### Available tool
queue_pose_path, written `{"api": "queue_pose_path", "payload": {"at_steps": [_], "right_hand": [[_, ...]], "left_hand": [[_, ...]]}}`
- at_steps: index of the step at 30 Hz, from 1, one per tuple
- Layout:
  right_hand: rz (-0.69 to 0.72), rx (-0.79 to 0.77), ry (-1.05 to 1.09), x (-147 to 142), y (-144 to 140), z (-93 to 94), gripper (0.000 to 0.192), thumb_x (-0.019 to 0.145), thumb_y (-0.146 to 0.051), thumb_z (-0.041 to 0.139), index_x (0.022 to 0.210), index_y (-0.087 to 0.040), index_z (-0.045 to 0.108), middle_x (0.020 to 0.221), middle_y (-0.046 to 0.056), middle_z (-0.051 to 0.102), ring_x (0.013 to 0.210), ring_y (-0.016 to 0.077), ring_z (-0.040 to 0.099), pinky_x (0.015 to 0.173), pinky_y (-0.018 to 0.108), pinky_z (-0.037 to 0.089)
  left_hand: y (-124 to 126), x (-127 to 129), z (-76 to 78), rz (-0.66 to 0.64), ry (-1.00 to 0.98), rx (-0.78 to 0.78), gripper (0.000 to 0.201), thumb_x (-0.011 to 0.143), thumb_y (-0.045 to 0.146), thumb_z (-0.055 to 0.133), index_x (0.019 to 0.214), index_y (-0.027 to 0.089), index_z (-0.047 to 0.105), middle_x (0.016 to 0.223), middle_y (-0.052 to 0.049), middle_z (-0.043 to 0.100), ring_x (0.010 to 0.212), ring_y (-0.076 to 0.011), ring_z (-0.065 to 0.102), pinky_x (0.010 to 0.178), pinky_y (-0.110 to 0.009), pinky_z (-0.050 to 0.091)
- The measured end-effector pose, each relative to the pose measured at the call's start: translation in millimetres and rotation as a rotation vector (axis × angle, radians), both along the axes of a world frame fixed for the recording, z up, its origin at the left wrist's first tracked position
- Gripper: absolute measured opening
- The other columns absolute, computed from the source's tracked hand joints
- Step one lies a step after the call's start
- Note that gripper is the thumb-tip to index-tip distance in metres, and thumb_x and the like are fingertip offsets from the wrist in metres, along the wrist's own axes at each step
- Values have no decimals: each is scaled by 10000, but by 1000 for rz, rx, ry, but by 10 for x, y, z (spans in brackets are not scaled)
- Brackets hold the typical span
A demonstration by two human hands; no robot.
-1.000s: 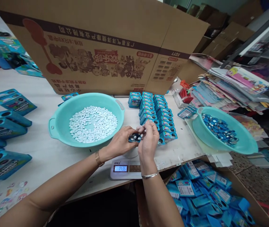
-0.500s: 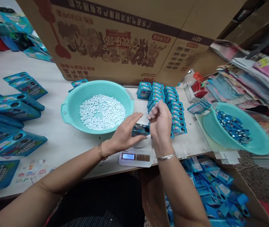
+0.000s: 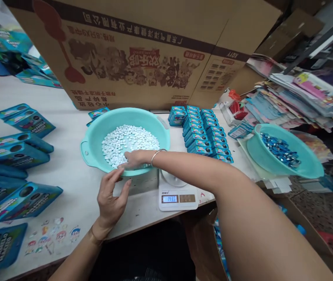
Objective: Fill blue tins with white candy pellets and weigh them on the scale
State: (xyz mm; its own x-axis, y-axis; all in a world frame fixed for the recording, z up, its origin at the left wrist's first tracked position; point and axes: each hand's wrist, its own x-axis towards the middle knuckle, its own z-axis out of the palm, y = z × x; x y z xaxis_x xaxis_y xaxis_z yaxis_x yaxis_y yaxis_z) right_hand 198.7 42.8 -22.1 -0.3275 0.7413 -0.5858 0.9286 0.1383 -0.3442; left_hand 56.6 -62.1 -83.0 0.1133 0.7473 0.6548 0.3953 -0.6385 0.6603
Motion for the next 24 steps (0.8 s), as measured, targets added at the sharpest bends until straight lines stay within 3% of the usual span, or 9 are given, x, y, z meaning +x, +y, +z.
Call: {"api": "queue_pose_path", "payload": {"at_steps": [2,6,9,12,14,16,18,22,24], "right_hand": [[-41,-63,76,-47,-70,4,375,874,-441,584,1094,-138,595,1070,164,678,941,282,634,763,345,468],[-256,-29,228,-134,-100,-6,171,839,-306,654,891,-161,581,873,66,665,771,180,593,644,254,443],[-511,-208,409,-124,-19,16,152,873,-297,616,808,-187,532,641,-18,539,526,102,469,446,196,337],[-841,-370,822,-29,85,141,159,932,-284,530,811,-199,471,596,-56,467,410,51,356,348,143,205],[-981,-391,1147,33,127,254,173,948,-331,514,845,-199,468,666,-38,531,430,45,423,337,116,240],[-1049,-379,1368,60,141,344,247,948,-438,507,883,-201,483,733,-13,589,498,67,525,364,123,354],[-1118,-368,1460,52,143,393,306,952,-489,486,861,-197,477,701,-18,577,497,67,529,389,126,404],[-1217,-368,1464,51,164,450,310,1003,-392,407,775,-183,434,566,-77,415,354,11,283,305,78,216],[-1206,-346,1459,105,185,512,303,1012,-367,389,778,-182,441,554,-89,374,340,7,231,294,80,164]], "left_hand": [[63,14,-17,-15,-7,24,308,883,134,616,1183,203,600,1092,-71,597,1039,-207,629,890,-379,573],[113,43,-61,18,-30,47,228,878,127,629,1095,195,633,1028,-55,613,969,-181,649,873,-346,575],[72,20,-57,-2,-45,30,279,880,120,626,1148,196,607,1066,-68,610,1007,-193,639,868,-350,577],[-72,-19,-15,-9,-95,44,356,868,107,629,1204,200,561,1142,-90,589,1055,-212,620,825,-346,585],[-202,-4,23,-75,-95,52,342,871,112,623,1193,202,556,1099,-87,603,1004,-204,626,799,-333,580],[-314,80,60,-236,4,35,266,905,143,576,1165,198,567,1000,-78,632,894,-189,633,765,-326,567],[-376,243,85,-389,182,-13,233,937,177,511,1161,190,576,966,-86,656,838,-196,625,728,-335,554],[-373,719,64,-512,526,-56,303,896,106,495,1187,134,578,1127,-132,655,989,-253,601,833,-396,536],[-357,941,21,-562,640,-42,341,867,52,490,1193,106,576,1165,-146,646,1050,-262,587,894,-401,514]]}}
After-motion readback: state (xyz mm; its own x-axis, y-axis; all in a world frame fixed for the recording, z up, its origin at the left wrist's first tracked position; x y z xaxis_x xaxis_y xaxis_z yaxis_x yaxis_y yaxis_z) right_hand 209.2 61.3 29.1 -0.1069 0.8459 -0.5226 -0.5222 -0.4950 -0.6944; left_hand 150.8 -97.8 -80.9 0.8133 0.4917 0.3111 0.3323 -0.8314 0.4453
